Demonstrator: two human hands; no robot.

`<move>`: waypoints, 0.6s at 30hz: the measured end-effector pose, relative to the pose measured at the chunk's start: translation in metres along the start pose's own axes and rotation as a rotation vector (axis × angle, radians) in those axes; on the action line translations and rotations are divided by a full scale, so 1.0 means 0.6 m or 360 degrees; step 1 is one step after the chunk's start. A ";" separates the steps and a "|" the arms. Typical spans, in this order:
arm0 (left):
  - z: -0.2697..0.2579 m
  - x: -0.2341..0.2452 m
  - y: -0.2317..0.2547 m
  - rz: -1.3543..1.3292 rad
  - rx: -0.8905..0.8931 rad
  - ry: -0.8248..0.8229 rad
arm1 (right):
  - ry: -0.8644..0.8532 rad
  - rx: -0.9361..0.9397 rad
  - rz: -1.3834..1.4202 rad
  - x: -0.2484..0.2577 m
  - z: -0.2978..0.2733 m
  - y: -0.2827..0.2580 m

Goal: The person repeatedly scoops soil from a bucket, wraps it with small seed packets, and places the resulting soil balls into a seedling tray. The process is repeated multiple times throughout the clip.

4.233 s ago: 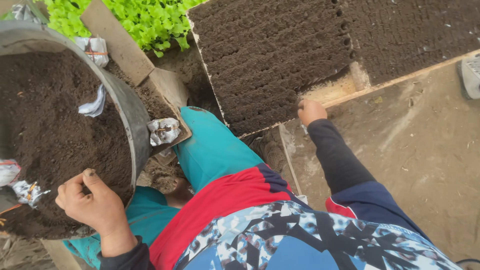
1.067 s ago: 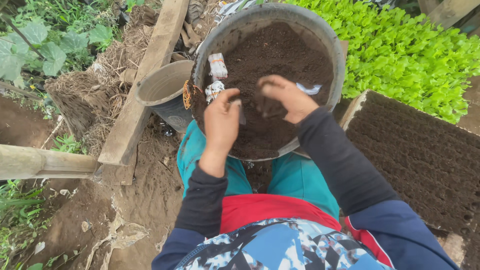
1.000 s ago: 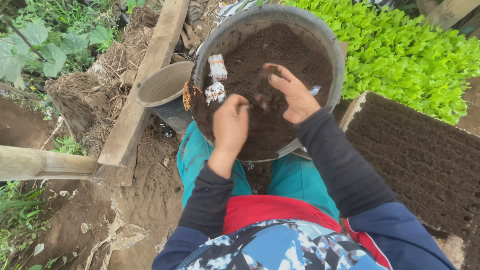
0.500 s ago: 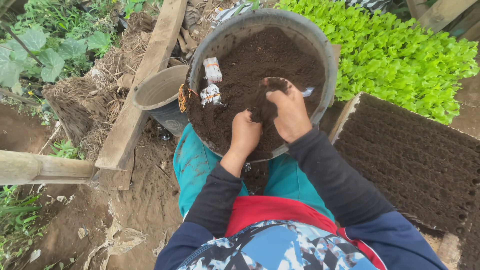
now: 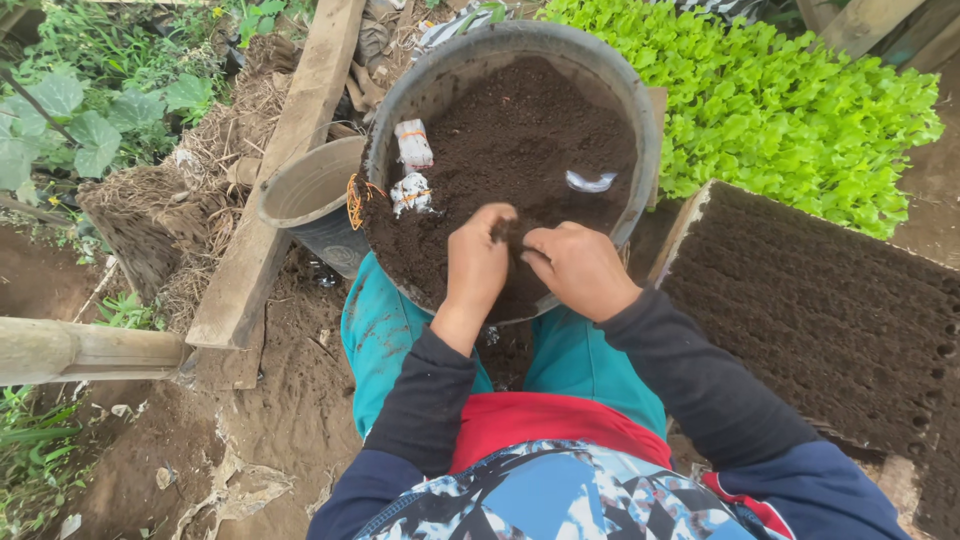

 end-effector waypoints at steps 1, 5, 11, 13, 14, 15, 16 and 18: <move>0.005 -0.004 -0.020 0.0003 0.0003 0.0002 | -0.0002 0.0002 0.0004 0.009 0.002 -0.012; 0.019 -0.031 -0.144 -0.0788 0.0830 0.0110 | 0.0097 -0.0081 0.0701 0.019 0.010 -0.020; 0.016 -0.036 -0.145 -0.1826 0.1249 0.0227 | -0.0598 -0.0445 0.0066 -0.080 0.040 0.072; 0.019 -0.029 -0.147 -0.1815 0.1263 0.0307 | -0.0830 -0.0506 -0.0041 -0.152 0.047 0.104; 0.019 -0.025 -0.141 -0.1795 0.1191 0.0285 | -0.0879 -0.0486 0.0233 -0.189 0.050 0.102; 0.019 -0.020 -0.136 -0.1774 0.1119 0.0263 | -0.0925 -0.0464 0.0507 -0.225 0.053 0.098; 0.021 -0.026 -0.146 -0.1774 0.1119 0.0266 | -0.0927 -0.0462 0.0507 -0.228 0.056 0.103; 0.021 -0.027 -0.169 -0.1772 0.1098 0.0405 | -0.0725 -0.0550 0.0681 -0.227 0.067 0.117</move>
Point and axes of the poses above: each hand's wrist, its own z-axis towards the middle knuckle, its own x-axis out of the back of the hand, y = z × x, the point moved 7 cm from there along z, towards the middle knuckle, and after that the axes turned 6 degrees about x, right-handed, at the moved point
